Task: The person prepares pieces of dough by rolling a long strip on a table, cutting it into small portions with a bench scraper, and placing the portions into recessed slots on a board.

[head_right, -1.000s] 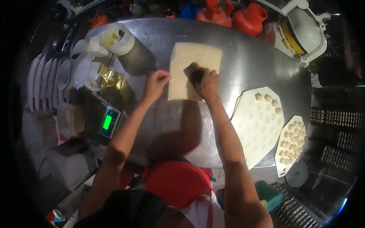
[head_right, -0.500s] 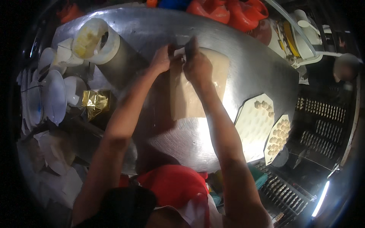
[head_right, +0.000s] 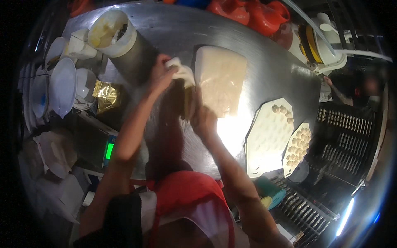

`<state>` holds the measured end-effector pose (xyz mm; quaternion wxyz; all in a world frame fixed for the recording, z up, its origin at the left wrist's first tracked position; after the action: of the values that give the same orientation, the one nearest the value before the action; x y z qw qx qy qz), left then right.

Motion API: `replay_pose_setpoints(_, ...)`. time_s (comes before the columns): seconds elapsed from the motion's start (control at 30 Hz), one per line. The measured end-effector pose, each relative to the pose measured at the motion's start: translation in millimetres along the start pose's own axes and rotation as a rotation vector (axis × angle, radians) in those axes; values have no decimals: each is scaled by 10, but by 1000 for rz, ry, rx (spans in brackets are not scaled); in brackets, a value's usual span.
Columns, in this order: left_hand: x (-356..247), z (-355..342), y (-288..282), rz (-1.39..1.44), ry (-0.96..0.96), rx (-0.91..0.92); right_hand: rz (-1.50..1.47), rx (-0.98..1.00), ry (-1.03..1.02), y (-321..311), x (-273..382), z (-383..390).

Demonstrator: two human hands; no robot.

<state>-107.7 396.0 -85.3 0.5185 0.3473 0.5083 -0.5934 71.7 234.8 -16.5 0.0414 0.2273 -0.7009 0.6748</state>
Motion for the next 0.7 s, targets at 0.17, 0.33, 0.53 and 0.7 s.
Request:
replay_pose_setpoints(0.17, -1, 651, -819, 227, -264, 46, -157, 743, 276, -235, 371, 1246)
replay_pose_setpoints(0.33, -153, 840, -1167, -731, 216, -14, -426, 480, 419, -573, -100, 1022)
replay_pose_setpoints(0.53, -231, 714, -350, -979, 381, 432, -10, -53, -156, -661, -725, -466)
replay_pose_setpoints(0.7, 200, 605, -625, -911, 397, 335, -318, 213, -276, 278, -40, -925)
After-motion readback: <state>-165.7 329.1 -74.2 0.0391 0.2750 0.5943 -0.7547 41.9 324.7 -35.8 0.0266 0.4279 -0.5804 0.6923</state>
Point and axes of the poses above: each hand's wrist, its own z-axis away from the middle knuckle, its own y-axis out of the palm, x = y × z, the point moved 3 cm from there along -z, towards the middle knuckle, and after that the axes turned 7 degrees about -y, right-handed, at the moved point
